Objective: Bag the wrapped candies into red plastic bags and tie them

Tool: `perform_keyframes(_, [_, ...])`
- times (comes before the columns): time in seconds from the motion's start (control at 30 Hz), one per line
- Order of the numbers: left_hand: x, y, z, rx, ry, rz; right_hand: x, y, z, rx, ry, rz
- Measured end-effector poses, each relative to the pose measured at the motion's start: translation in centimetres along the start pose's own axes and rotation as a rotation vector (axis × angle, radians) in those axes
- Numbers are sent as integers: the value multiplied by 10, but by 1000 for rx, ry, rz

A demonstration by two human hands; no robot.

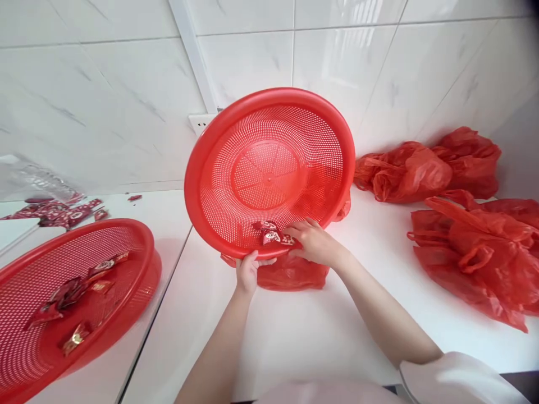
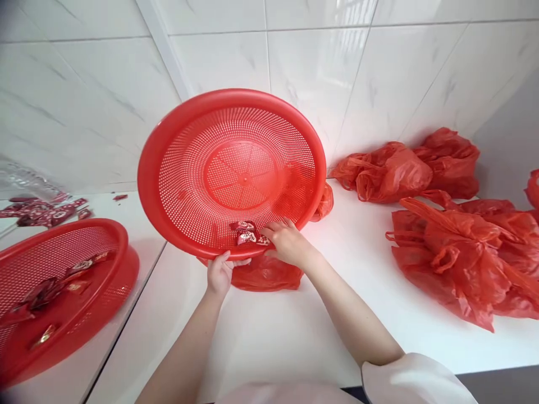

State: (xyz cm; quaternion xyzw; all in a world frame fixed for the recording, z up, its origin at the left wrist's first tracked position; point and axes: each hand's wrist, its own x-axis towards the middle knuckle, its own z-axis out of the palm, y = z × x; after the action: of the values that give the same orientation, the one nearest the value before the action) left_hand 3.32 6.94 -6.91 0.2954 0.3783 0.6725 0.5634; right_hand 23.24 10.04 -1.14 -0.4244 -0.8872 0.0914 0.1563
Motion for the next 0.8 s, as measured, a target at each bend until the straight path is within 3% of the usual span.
perform_keyframes(0.1, [2,1,-3,-1,-13,20,-2,1,-14,139,35,21])
perform_keyframes(0.23, [4,5,-3,-4,9,49,-3,-3,-24,347,205,166])
perform_keyframes(0.37, [5,8,-1,-4,29,60,-5,-9,-27,552,295,208])
perform_keyframes(0.8, [6,10,2,-19,63,37,-11,-15,-27,620,199,49])
